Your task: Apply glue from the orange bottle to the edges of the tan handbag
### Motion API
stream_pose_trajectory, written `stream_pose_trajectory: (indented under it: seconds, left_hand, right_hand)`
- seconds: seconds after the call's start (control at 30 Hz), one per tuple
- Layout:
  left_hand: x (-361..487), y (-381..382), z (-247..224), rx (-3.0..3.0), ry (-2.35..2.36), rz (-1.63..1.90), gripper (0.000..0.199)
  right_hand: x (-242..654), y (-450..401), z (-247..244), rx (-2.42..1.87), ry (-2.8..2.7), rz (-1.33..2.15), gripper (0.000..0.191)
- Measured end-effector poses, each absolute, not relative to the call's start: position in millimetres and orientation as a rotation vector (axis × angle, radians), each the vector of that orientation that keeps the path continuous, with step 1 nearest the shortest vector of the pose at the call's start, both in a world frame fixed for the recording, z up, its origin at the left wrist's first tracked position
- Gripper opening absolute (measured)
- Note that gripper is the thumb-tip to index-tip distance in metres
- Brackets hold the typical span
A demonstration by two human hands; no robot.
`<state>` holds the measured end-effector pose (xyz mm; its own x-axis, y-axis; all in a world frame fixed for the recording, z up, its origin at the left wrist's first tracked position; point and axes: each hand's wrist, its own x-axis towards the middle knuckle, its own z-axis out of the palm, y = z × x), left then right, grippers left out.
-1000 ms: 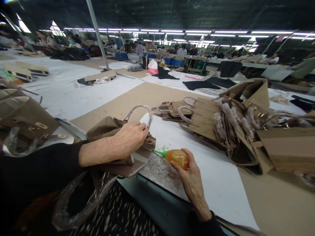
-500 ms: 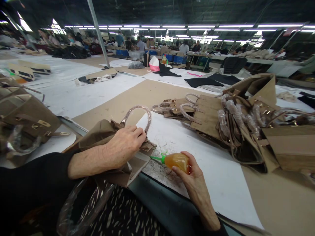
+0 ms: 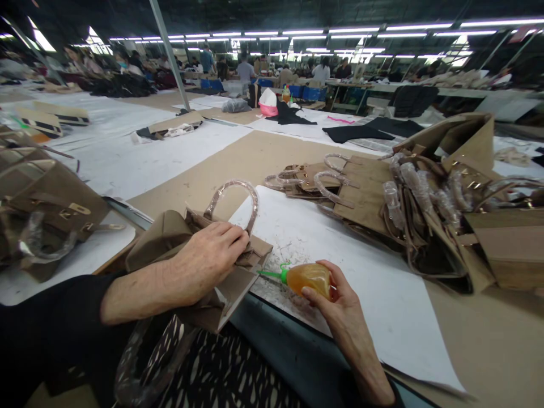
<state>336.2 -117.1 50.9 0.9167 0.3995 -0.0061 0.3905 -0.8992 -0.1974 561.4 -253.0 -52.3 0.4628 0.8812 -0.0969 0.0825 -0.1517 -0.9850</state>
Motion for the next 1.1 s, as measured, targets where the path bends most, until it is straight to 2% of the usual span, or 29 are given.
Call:
stream_pose_trajectory:
  seconds: [0.47, 1.1]
  left_hand:
    - [330.0, -121.3, 44.4, -2.919, -0.587, 0.019, 0.033]
    - [328.2, -126.9, 44.6, -2.905, -0.576, -0.052, 0.023]
  right_hand:
    - [561.8, -258.1, -51.5, -1.571, -0.819, 0.968, 0.057]
    - [558.0, -267.3, -55.5, -1.537, -0.784, 1.035, 0.058]
